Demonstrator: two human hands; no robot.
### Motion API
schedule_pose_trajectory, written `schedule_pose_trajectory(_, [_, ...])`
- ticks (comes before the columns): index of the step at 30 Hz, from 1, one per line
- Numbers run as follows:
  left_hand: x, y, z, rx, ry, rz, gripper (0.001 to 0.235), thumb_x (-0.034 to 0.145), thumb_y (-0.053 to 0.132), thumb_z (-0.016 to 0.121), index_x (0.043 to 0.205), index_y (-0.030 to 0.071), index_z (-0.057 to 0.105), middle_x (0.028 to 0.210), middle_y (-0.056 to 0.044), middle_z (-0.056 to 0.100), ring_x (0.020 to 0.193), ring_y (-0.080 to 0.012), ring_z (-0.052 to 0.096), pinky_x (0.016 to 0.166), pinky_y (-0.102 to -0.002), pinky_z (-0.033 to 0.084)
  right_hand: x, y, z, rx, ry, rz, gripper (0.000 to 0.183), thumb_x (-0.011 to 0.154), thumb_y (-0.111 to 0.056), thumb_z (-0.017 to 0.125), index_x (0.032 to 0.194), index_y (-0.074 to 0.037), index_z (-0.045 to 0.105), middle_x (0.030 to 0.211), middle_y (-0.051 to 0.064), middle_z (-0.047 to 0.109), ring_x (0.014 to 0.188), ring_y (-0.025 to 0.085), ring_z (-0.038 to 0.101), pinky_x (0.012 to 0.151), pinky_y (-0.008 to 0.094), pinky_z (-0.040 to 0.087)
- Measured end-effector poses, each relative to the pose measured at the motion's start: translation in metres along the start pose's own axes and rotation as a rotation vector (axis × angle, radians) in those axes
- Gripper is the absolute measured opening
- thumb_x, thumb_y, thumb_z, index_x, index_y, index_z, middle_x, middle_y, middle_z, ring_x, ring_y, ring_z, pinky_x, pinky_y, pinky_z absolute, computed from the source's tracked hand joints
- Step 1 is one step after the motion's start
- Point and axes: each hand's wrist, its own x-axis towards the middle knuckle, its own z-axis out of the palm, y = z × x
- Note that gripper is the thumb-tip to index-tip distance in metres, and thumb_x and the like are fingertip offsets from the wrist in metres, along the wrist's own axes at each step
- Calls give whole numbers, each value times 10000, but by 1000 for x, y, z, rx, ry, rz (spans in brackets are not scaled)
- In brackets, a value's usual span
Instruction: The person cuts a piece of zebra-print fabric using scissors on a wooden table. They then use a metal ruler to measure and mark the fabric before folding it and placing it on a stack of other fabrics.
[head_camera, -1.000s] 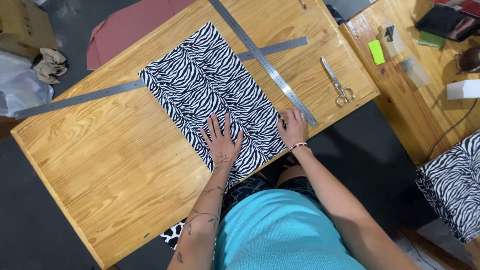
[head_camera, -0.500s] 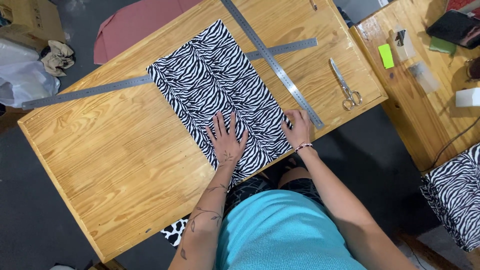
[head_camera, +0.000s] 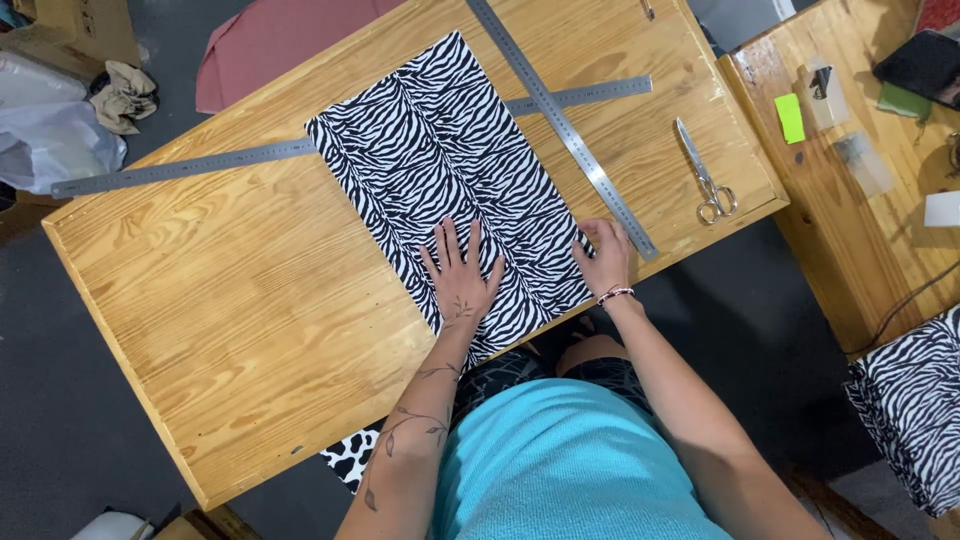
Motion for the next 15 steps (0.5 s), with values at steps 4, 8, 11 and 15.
schedule_pose_trajectory(4, [0, 0, 2, 2, 5, -3, 701, 988, 597, 480, 1590, 275, 320, 1666, -166, 195, 1551, -335, 137, 1213, -643, 36, 0, -1, 3, 37, 15, -32, 285, 834, -105, 763, 1097, -173, 676, 1032, 44, 609, 1023, 249, 630, 940, 390, 491])
schedule_pose_trajectory(8, [0, 0, 2, -4, 5, -4, 702, 986, 594, 489, 1587, 268, 326, 1663, -168, 198, 1549, -341, 140, 1212, -650, 39, -9, -14, 1, 92, -7, -56, 308, 852, -64, 733, 1144, -107, 644, 971, 109, 668, 927, 277, 651, 862, 420, 513])
schedule_pose_trajectory(11, [6, 18, -5, -189, -67, -163, 636, 989, 539, 521, 1515, 194, 432, 1652, -191, 181, 1545, -369, 95, 1178, -681, -76, -5, -22, 2, 112, -54, -23, 397, 869, -164, 733, 1250, -110, 638, 1001, 181, 701, 987, 354, 674, 877, 451, 538])
schedule_pose_trajectory(15, [41, 52, -21, -542, -272, -451, 796, 907, 737, 553, 1446, 155, 492, 1540, -186, 285, 1451, -378, 219, 1181, -618, 79, -17, -46, 14, 71, -75, -253, 293, 857, -126, 719, 1145, -76, 710, 1033, 186, 709, 1020, 384, 676, 870, 450, 548])
